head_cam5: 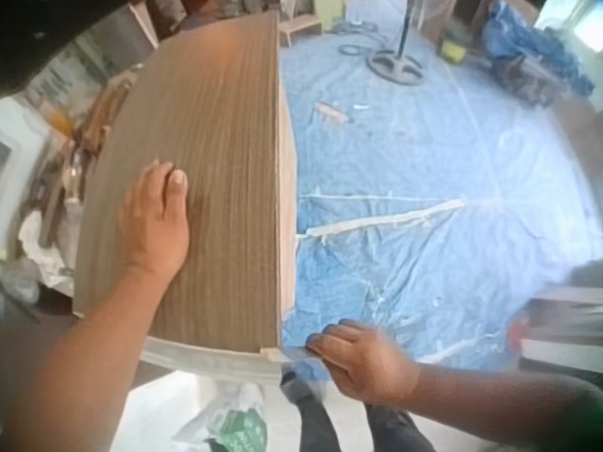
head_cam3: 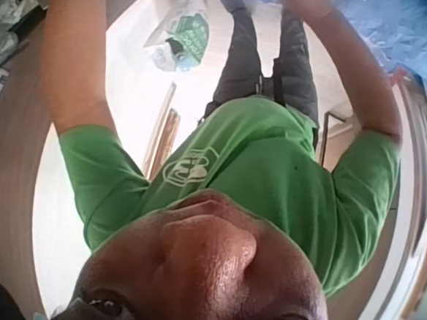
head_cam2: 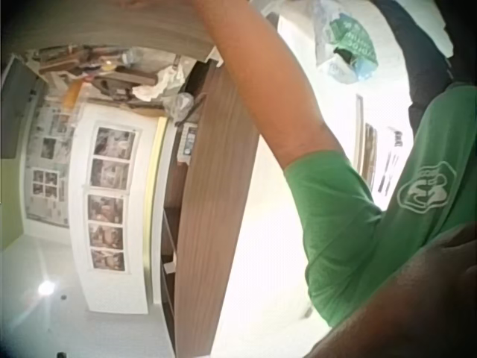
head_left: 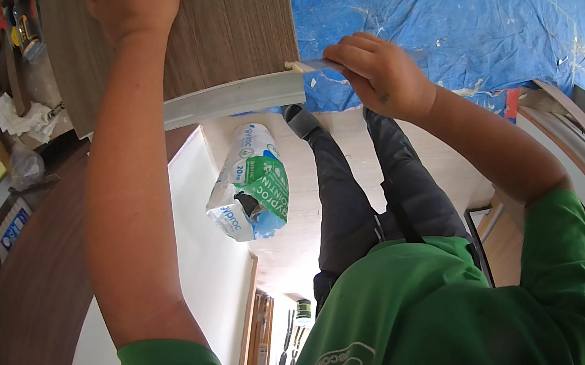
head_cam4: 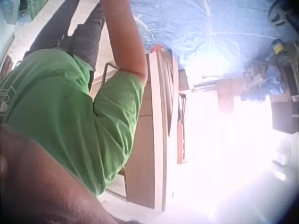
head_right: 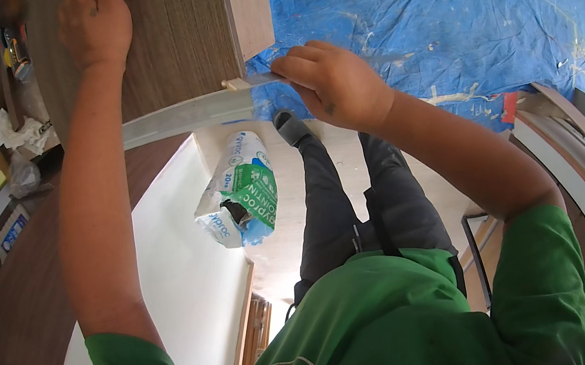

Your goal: The person applies edge banding to a wooden cabinet door using a utility knife and a metal straightedge. They trim excess material along the edges, then press the banding into place and smooth it down by hand.

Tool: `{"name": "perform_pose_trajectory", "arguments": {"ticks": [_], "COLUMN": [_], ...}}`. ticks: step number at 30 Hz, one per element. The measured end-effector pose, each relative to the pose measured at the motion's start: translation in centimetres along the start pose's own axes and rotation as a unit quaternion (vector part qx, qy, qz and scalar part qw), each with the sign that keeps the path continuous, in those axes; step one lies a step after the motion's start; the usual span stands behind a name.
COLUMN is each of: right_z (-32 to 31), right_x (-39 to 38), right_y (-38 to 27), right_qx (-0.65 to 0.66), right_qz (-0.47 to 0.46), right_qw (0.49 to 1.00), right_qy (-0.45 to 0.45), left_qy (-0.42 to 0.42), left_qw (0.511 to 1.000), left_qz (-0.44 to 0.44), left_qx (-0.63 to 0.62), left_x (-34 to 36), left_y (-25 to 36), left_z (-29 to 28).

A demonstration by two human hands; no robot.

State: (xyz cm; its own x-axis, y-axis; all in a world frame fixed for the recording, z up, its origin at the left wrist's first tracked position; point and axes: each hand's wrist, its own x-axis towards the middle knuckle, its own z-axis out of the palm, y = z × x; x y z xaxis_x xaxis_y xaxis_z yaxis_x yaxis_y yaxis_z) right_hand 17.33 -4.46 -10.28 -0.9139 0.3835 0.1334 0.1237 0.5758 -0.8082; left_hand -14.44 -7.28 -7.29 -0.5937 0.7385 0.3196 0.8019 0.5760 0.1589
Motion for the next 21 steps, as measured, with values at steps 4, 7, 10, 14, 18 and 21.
{"name": "perform_pose_trajectory", "arguments": {"ticks": [4, 7, 10, 14, 18, 21], "right_z": [-0.9, -0.8, -2.0, -3.8, -4.4, -2.2], "right_x": [-0.1, 1.0, 5.9, 11.4, 11.9, 7.7], "right_y": [0.4, 1.4, 1.8, 2.9, 3.9, 4.0], "right_qx": [0.023, 0.027, -0.02, -0.046, -0.076, -0.123], "right_qz": [-0.009, 0.067, 0.122, 0.057, 0.001, -0.076], "right_qw": [1.0, 0.997, 0.991, 0.991, 0.993, 0.987], "right_qy": [-0.019, 0.021, 0.054, 0.11, 0.092, 0.071], "left_qy": [-0.007, -0.012, -0.014, -0.011, -0.015, -0.014], "left_qw": [1.0, 1.0, 0.999, 1.0, 1.0, 1.0], "left_qz": [-0.005, -0.026, -0.035, -0.007, -0.018, -0.028], "left_qx": [-0.01, -0.006, -0.002, -0.002, -0.003, 0.004], "left_x": [0.0, -0.2, -0.2, 0.0, 0.0, -0.1], "left_y": [-0.1, 0.3, 0.5, -0.3, 0.1, 0.5], "left_z": [-0.1, -0.1, -0.1, 0.0, -0.2, -0.2]}}
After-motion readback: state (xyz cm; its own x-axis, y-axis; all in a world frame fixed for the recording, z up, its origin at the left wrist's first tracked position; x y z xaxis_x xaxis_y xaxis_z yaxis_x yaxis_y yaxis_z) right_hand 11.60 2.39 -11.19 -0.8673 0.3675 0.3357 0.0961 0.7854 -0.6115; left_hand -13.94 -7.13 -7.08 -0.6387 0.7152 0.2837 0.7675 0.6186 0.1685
